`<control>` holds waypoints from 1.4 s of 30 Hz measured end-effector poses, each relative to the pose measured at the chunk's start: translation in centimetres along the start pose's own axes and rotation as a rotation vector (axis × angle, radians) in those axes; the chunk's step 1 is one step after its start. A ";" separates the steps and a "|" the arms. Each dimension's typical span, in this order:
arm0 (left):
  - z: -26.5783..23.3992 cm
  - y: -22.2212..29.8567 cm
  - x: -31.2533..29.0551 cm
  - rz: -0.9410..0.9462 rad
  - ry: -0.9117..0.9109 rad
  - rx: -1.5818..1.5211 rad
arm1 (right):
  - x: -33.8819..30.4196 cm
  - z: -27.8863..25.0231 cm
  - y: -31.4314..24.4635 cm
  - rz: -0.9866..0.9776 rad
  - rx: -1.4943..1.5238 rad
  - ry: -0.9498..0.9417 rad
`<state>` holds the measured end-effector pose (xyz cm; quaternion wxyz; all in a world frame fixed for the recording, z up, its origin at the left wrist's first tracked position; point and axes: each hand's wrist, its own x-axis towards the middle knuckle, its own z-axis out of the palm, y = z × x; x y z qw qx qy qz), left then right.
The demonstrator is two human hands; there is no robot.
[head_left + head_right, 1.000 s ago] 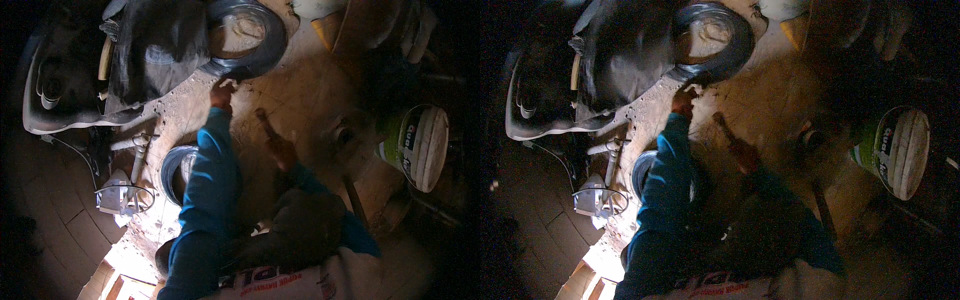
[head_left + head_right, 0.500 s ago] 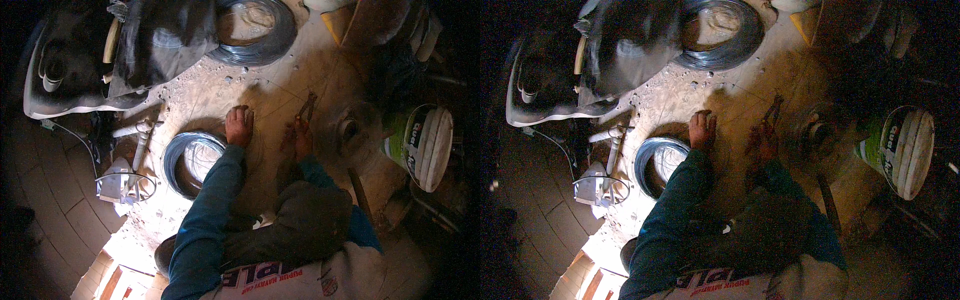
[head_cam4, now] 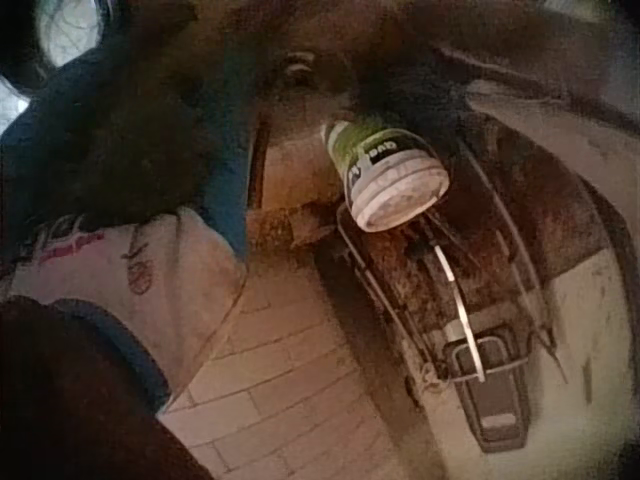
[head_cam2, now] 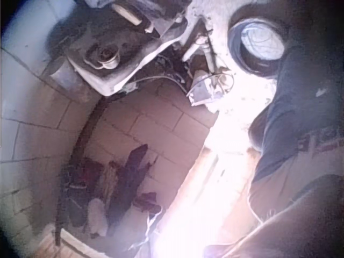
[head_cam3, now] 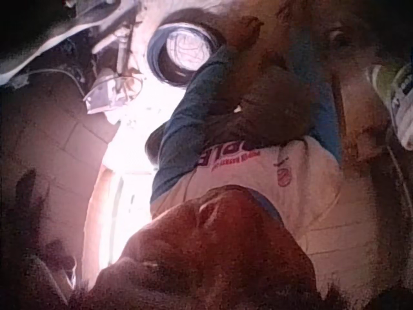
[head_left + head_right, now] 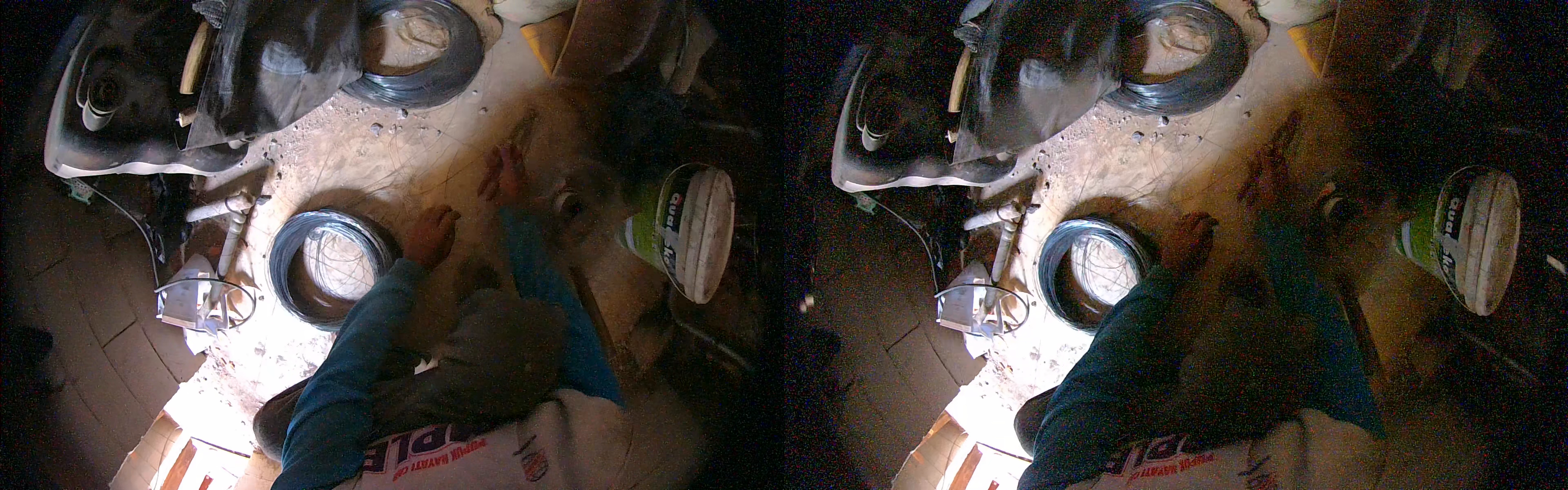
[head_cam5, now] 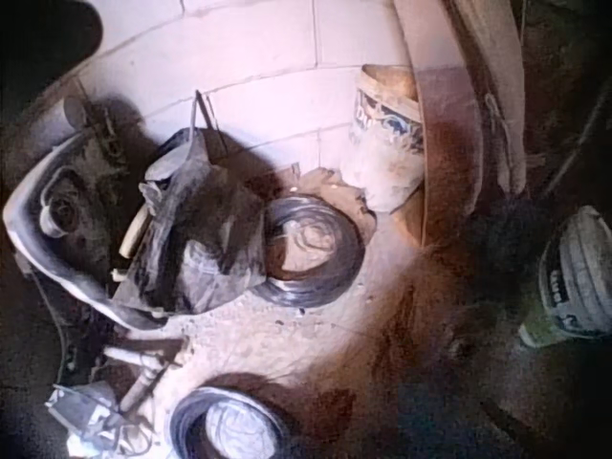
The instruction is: The person holds a coil of wire and uses pliers to cut a small section of it.
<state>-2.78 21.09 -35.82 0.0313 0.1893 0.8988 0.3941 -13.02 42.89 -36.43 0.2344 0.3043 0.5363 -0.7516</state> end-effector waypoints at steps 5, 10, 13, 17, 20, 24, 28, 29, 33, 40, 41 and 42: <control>-0.5 0.6 -0.3 -0.147 -0.085 -0.127 | -0.2 4.7 -3.0 -0.248 0.236 -0.009; -3.6 2.2 1.1 -0.226 0.125 -0.296 | -2.8 4.4 -2.8 -0.603 0.221 -0.049; -5.0 2.9 2.2 -0.211 0.136 -0.287 | -5.2 4.7 -3.0 -0.532 0.172 -0.002; -4.5 4.2 4.6 -0.200 0.122 -0.296 | -4.3 2.6 -1.6 -0.301 0.335 -0.128; -1.1 2.9 6.2 -0.159 0.094 -0.215 | -4.7 3.2 -1.2 -0.293 0.403 -0.224; 0.1 2.1 8.1 -0.323 -0.055 -0.256 | -7.0 5.0 -2.8 -0.306 0.049 -0.010; 1.5 1.9 6.9 -0.361 0.177 -0.483 | -10.5 7.0 -4.0 -0.171 -0.247 0.240; 1.1 0.9 6.4 -0.379 0.191 -0.445 | -10.6 6.9 -2.9 -0.141 -0.306 0.256; -0.8 -1.0 4.6 -0.400 0.135 -0.426 | -11.1 4.7 1.7 -0.204 -0.917 0.131; -1.1 -0.4 7.1 -0.463 -0.121 -0.229 | -13.9 0.3 2.1 -0.409 -1.515 0.021; -0.7 -1.4 6.8 -0.450 -0.118 -0.218 | -13.8 0.5 2.0 -0.417 -1.515 0.005; -1.2 -1.4 6.8 -0.436 -0.121 -0.210 | -13.9 0.6 1.7 -0.412 -1.517 -0.004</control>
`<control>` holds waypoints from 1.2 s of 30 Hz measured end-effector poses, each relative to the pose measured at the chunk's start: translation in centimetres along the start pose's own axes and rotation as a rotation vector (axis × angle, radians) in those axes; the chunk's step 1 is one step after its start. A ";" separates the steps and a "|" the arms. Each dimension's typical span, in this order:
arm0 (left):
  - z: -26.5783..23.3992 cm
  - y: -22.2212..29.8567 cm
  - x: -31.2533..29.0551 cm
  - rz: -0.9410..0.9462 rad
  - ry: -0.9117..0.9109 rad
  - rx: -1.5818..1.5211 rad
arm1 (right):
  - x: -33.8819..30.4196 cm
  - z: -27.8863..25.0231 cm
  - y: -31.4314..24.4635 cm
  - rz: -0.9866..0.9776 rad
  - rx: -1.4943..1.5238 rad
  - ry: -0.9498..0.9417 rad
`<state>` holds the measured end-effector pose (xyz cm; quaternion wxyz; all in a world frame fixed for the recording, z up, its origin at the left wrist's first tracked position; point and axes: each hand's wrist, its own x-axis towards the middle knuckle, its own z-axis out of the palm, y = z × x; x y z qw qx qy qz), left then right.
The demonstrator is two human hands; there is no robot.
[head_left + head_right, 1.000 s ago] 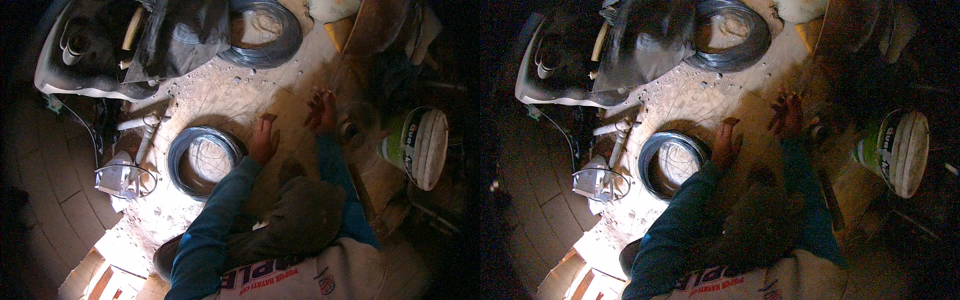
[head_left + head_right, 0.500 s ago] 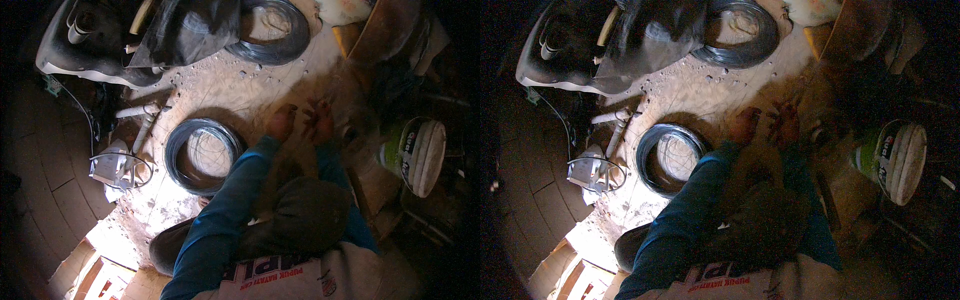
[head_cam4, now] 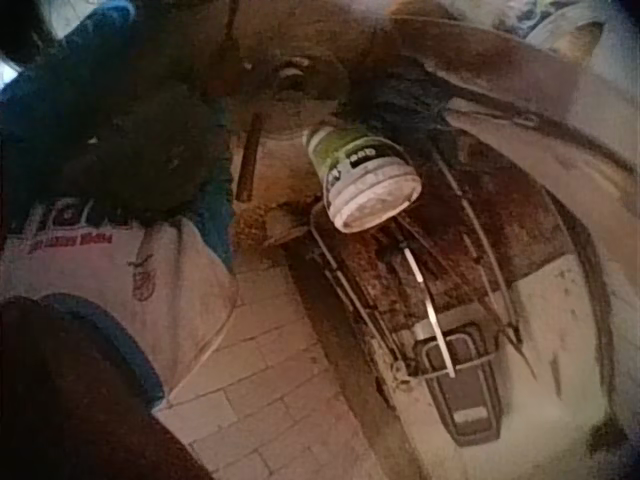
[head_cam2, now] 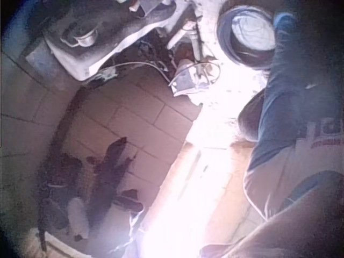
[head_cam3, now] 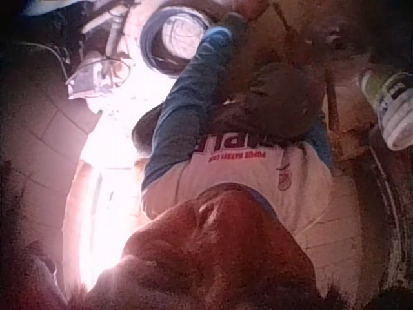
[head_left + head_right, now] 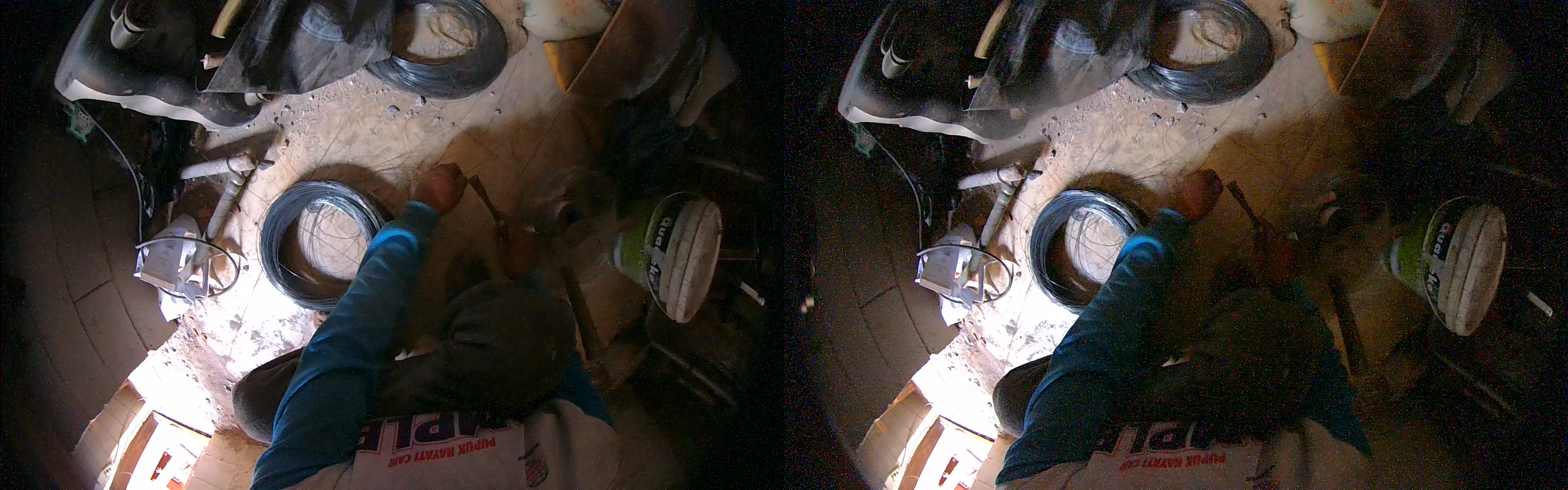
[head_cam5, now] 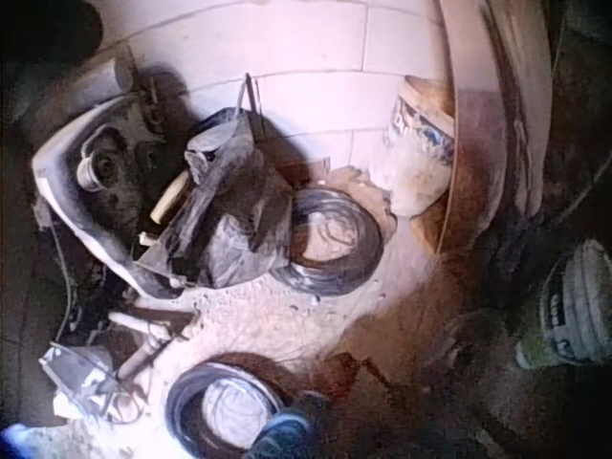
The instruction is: The person holds a coil of wire and uses pliers to cut a small section of it.
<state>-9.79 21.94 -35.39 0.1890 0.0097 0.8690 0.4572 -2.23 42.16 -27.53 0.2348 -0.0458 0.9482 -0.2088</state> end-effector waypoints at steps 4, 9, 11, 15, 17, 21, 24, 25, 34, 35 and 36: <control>-1.7 0.8 -0.5 -0.047 -0.140 -0.004 | 0.5 -1.6 -1.0 0.077 0.031 -0.075; -1.9 1.2 -0.8 -0.083 -0.167 -0.048 | 1.1 -0.7 0.2 0.167 0.382 0.075; -1.5 0.9 -1.1 -0.096 -0.140 -0.099 | 1.6 1.0 1.2 0.174 0.572 0.150; 0.1 -0.9 -0.8 -0.020 -0.106 0.002 | 3.1 4.5 8.6 0.101 0.608 0.184; 1.2 -1.5 -0.7 0.067 -0.071 0.023 | 2.7 5.3 13.2 0.032 0.126 0.183; -0.6 1.4 -1.7 -0.002 -0.011 -0.088 | -1.3 5.3 19.5 0.113 -0.307 0.130; -1.9 0.9 -1.8 -0.065 -0.065 -0.105 | -2.6 4.0 18.9 0.111 -0.405 0.094; -1.8 0.5 -1.8 -0.074 -0.069 -0.125 | -2.8 3.4 17.9 0.089 -0.428 0.083; -0.5 -2.1 -0.8 0.008 -0.084 -0.230 | 2.6 -5.9 4.6 -0.309 -0.819 -0.006; -0.7 -1.8 -0.5 0.025 -0.092 -0.232 | 3.9 -7.5 3.3 -0.361 -0.899 -0.008; -1.0 -1.7 -0.4 0.029 -0.096 -0.231 | 5.1 -8.5 2.1 -0.416 -0.961 -0.014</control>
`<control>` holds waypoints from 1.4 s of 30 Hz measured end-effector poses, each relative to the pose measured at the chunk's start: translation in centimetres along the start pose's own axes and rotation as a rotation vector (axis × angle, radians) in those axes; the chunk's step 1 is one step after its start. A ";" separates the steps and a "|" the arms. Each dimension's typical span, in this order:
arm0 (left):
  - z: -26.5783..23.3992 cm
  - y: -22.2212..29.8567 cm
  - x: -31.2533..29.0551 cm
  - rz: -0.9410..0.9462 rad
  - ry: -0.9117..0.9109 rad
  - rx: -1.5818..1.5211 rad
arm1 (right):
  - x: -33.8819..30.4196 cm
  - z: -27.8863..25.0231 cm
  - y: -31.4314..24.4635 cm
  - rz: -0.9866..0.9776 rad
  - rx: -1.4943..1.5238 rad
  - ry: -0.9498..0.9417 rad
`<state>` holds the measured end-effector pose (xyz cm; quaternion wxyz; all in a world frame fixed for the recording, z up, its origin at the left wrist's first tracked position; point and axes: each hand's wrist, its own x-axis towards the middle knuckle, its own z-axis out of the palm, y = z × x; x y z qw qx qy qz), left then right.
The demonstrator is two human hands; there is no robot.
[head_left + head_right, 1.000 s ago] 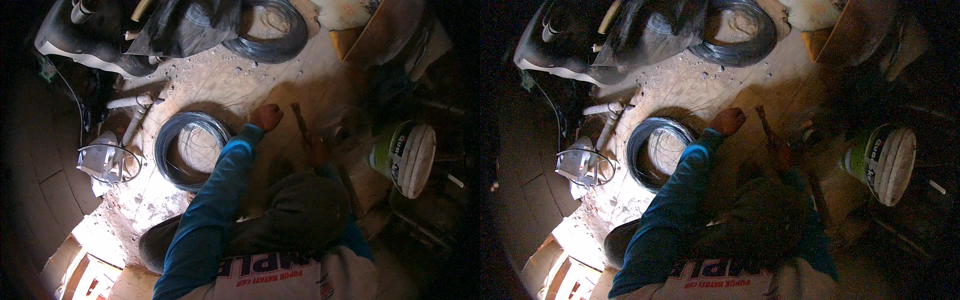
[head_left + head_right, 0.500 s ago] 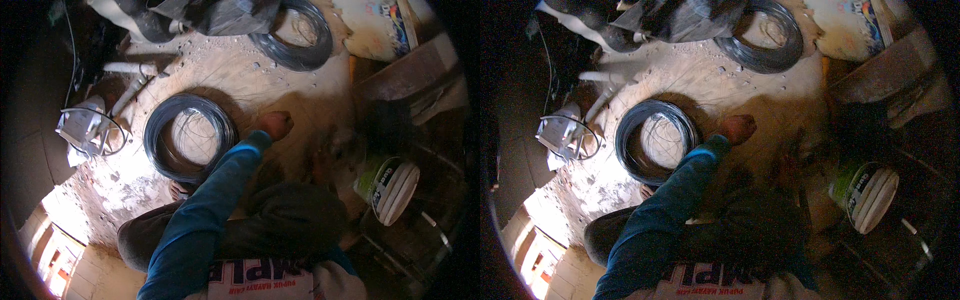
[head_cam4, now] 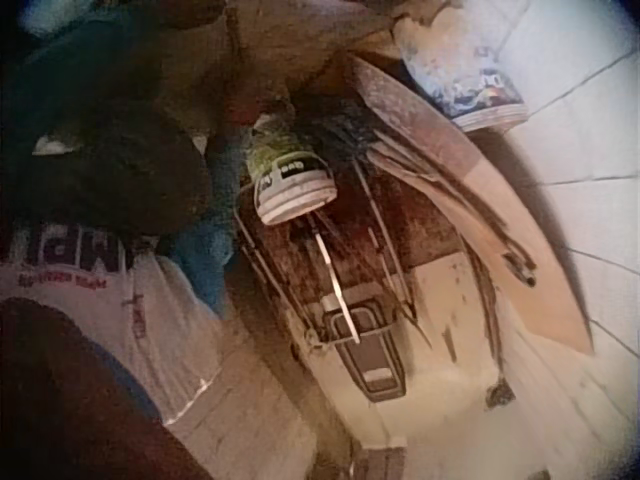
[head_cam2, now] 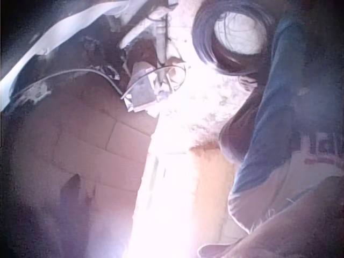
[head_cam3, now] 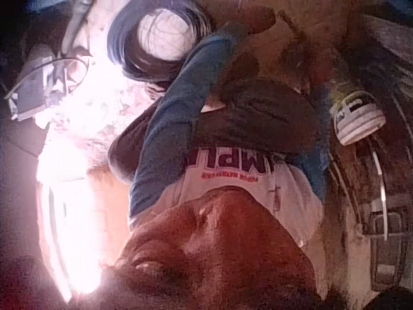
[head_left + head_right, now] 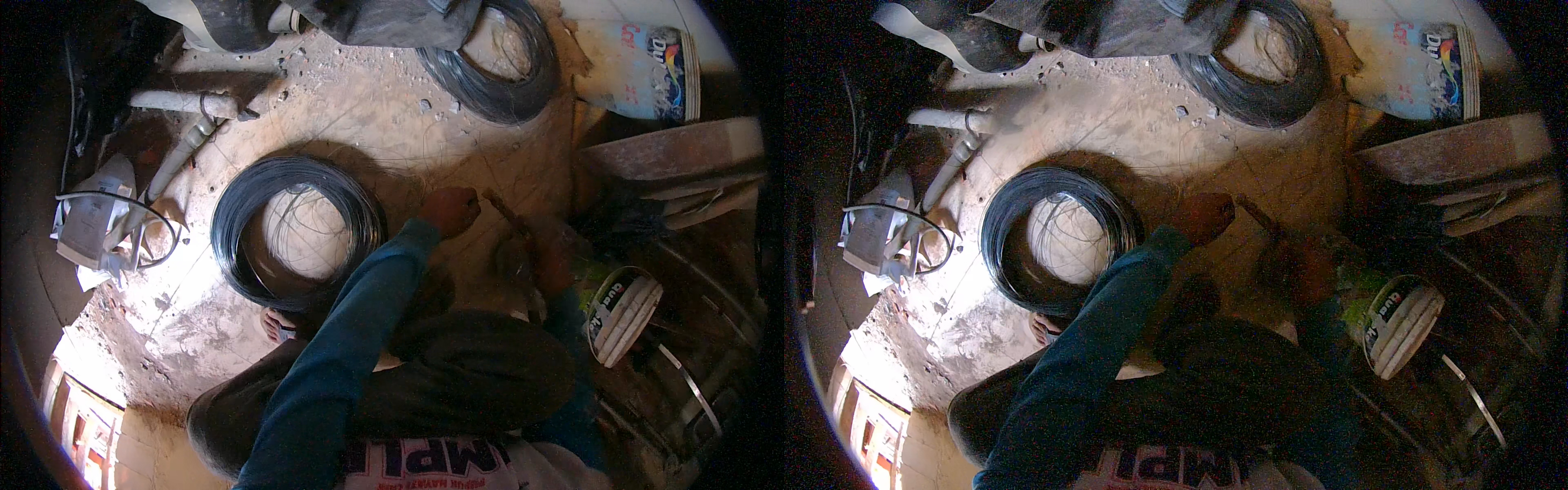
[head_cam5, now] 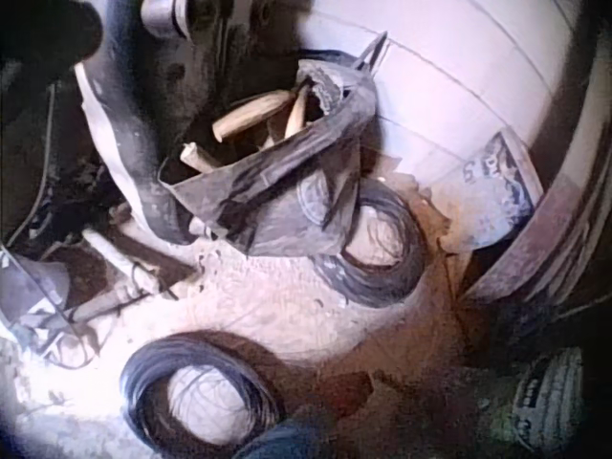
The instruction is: The person holds a coil of wire and uses pliers to cut a small section of it.
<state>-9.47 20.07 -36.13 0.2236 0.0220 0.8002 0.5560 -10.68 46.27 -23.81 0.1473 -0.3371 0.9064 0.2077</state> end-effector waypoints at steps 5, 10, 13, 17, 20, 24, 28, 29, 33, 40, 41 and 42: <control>-0.9 0.1 -0.2 -0.024 -0.064 -0.095 | 5.5 -3.7 2.1 -0.150 -0.099 -0.105; 0.6 -1.1 -0.7 0.045 0.037 -0.167 | 6.9 -2.0 3.1 -0.097 0.096 -0.302; 0.9 -1.8 0.0 0.058 0.053 -0.214 | 7.1 -1.8 2.8 -0.072 0.181 -0.318; 0.7 -1.9 -0.1 0.073 0.091 -0.267 | 7.5 -3.6 1.5 -0.029 0.285 -0.266; 0.4 -1.0 -0.1 0.054 0.083 -0.239 | 7.0 -2.5 3.3 -0.091 0.199 -0.262; 0.7 -1.4 0.0 0.045 0.103 -0.202 | 8.4 -4.1 2.5 -0.244 0.238 -0.243; 0.4 -1.2 -0.1 0.030 0.031 -0.171 | 8.2 -3.0 2.9 -0.228 0.206 -0.285; 0.4 -1.1 -0.1 0.041 0.023 -0.164 | 8.1 -2.6 3.0 -0.221 0.199 -0.285; 0.8 -1.4 -0.2 0.065 0.034 -0.123 | 9.2 -4.0 2.0 -0.229 0.171 -0.274; 1.4 -2.1 0.2 0.092 -0.008 -0.154 | 9.1 -3.2 3.2 -0.291 0.142 -0.259; 1.6 -2.3 0.2 0.106 0.002 -0.158 | 9.2 -3.3 3.1 -0.299 0.145 -0.273; 1.6 -2.4 0.2 0.118 0.012 -0.161 | 9.2 -3.4 3.0 -0.289 0.141 -0.275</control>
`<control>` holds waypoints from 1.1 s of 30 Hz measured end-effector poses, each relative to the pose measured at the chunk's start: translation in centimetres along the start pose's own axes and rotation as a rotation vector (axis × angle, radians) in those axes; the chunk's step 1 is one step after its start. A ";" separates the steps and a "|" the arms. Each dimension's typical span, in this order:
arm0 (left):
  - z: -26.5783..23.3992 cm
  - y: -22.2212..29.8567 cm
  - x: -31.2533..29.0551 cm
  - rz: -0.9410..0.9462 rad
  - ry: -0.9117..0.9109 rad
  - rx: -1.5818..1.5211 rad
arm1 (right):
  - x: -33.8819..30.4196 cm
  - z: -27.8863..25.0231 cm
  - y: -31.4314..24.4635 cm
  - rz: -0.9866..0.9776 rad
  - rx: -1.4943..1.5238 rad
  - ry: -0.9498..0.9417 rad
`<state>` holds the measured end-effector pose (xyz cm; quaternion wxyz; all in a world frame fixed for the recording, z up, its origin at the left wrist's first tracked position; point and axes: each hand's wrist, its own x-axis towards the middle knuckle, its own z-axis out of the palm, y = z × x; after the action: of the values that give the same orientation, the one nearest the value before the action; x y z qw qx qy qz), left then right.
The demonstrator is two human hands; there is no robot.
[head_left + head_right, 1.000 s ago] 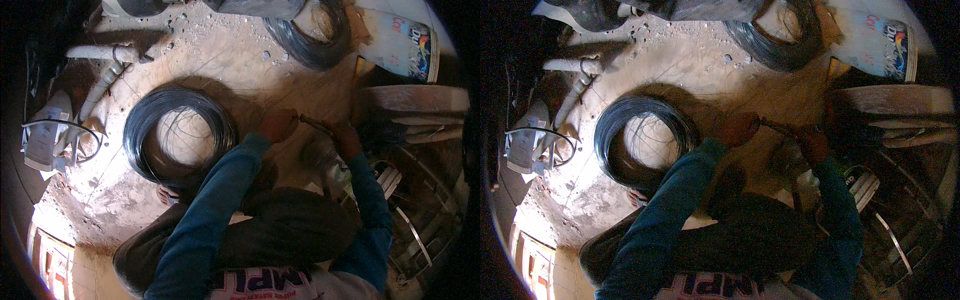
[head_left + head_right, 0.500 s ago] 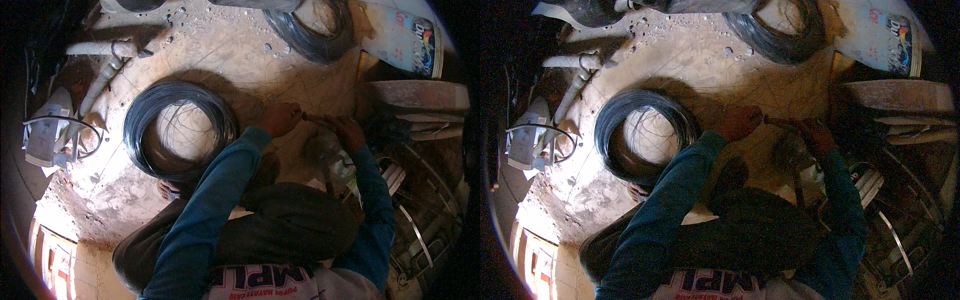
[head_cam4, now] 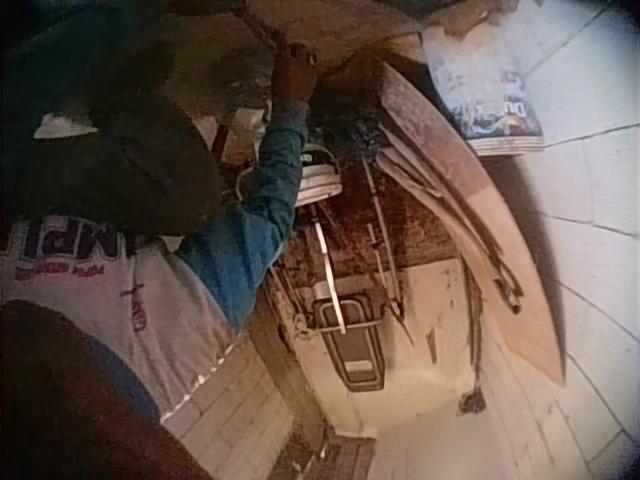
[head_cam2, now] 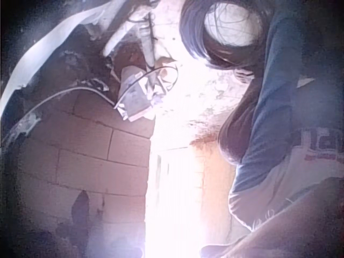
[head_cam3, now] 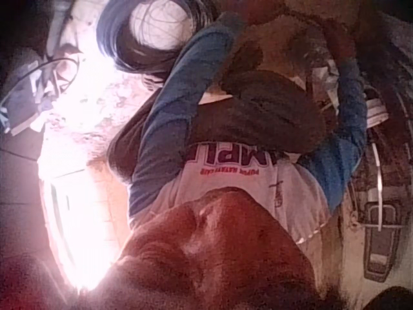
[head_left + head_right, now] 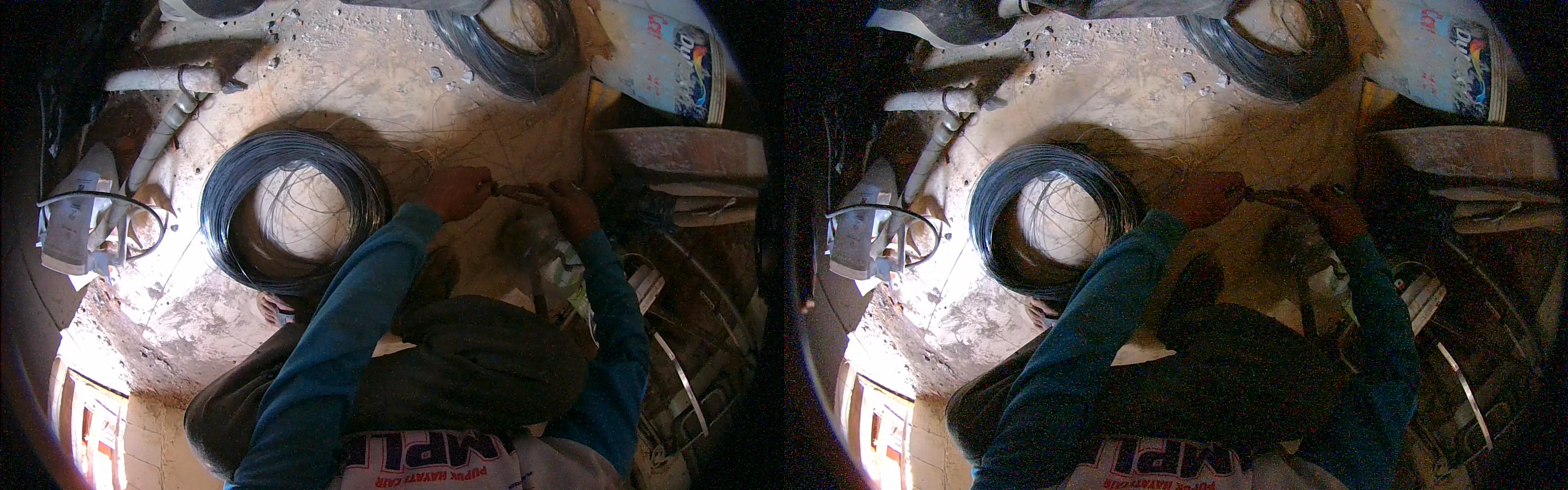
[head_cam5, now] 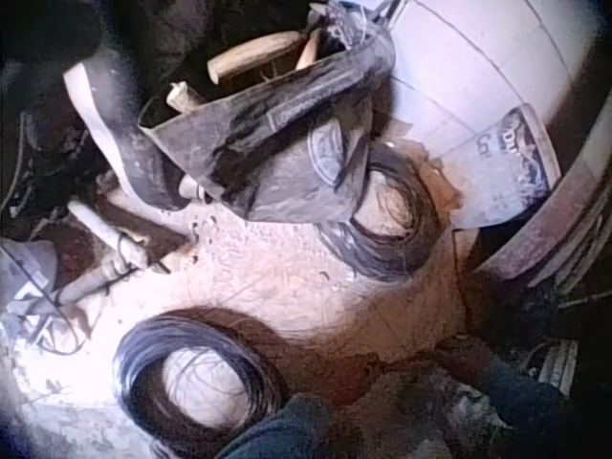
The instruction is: The person holds a coil of wire and uses pliers to cut a small section of it.
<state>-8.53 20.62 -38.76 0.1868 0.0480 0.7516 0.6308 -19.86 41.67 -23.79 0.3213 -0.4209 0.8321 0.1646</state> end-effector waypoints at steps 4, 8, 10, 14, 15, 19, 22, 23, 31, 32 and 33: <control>-0.4 0.4 0.0 -0.017 -0.003 0.004 | 0.2 -0.8 -0.7 0.038 0.003 -0.047; 0.3 -0.4 0.2 0.019 0.026 -0.021 | -0.1 0.3 0.2 0.048 0.100 -0.043; 0.2 0.1 0.6 0.039 0.030 -0.043 | -0.5 0.8 0.6 -0.055 0.139 0.119; -1.1 0.9 0.3 -0.027 -0.070 -0.020 | -0.1 1.5 0.9 0.021 0.077 -0.032; -1.5 1.0 0.2 -0.051 -0.097 -0.012 | 0.1 1.3 0.8 0.015 0.065 -0.042; -2.2 1.5 0.0 -0.054 -0.099 -0.002 | 0.7 -0.4 -0.1 0.013 0.022 -0.086; -1.3 0.6 0.1 -0.029 -0.060 0.012 | 0.9 -1.0 -0.2 0.009 -0.003 -0.093; -1.0 0.2 0.1 -0.008 -0.059 0.016 | 0.9 -1.1 -0.1 0.005 -0.011 -0.091; -1.6 1.3 -0.2 -0.065 -0.035 0.046 | 1.4 -1.7 -1.1 0.147 0.090 -0.214; -1.4 1.1 0.1 -0.097 -0.052 0.111 | 1.6 -1.7 -1.4 0.211 0.119 -0.264; -1.2 0.9 0.3 -0.130 -0.066 0.175 | 1.6 -1.4 -1.4 0.215 0.122 -0.281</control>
<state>-9.38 19.81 -37.78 0.2471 0.0361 0.7987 0.5475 -20.05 39.10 -23.84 0.4399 -0.2821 0.8277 0.2045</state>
